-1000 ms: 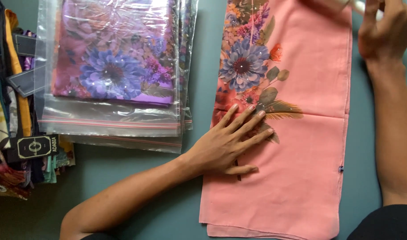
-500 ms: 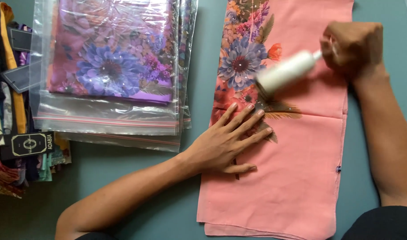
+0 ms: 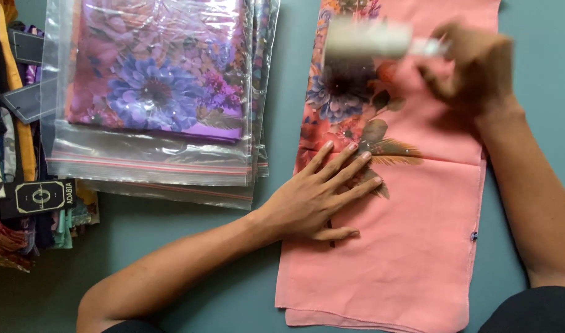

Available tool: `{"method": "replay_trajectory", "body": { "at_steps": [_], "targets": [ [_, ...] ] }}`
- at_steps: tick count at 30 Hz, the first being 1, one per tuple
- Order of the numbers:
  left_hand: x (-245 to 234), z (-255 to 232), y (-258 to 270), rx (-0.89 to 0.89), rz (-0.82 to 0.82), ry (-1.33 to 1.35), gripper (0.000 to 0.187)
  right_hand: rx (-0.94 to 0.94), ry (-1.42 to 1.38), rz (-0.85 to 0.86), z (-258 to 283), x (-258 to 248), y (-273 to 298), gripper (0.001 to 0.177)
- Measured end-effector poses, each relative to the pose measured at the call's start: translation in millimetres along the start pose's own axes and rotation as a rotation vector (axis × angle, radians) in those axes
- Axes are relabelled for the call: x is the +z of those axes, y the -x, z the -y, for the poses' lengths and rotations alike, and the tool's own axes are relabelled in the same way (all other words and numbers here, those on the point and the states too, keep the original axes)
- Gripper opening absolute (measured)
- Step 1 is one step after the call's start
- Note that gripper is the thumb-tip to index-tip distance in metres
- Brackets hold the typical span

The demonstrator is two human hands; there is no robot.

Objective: The person seals a floral garment in a plastic bag, then unfolds a pink floral garment on a table, uses a lint roller to clean it, and folds it.

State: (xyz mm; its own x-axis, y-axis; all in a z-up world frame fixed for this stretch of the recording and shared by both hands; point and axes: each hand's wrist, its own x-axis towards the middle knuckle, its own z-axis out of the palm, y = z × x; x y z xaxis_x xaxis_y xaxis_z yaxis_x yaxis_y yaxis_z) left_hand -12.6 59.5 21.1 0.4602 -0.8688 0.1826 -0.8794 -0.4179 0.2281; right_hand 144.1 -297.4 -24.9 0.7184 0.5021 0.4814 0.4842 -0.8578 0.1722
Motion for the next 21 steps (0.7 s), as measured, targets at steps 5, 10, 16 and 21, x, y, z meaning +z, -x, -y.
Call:
{"method": "replay_trajectory", "body": {
  "at_steps": [5, 10, 16, 21],
  "targets": [
    [1, 0, 0, 0.003, 0.002, -0.017, 0.087, -0.118, 0.031, 0.054, 28, -12, -13, 0.048],
    [4, 0, 2, -0.020, 0.004, 0.018, 0.087, -0.265, -0.237, 0.055, 31, -31, -21, 0.027],
    [1, 0, 0, -0.006, -0.002, -0.015, 0.087, -0.245, -0.041, -0.036, 33, -32, -24, 0.029],
    [2, 0, 0, -0.015, 0.007, 0.017, 0.087, -0.254, -0.162, 0.047, 52, -42, -31, 0.025]
  ]
}}
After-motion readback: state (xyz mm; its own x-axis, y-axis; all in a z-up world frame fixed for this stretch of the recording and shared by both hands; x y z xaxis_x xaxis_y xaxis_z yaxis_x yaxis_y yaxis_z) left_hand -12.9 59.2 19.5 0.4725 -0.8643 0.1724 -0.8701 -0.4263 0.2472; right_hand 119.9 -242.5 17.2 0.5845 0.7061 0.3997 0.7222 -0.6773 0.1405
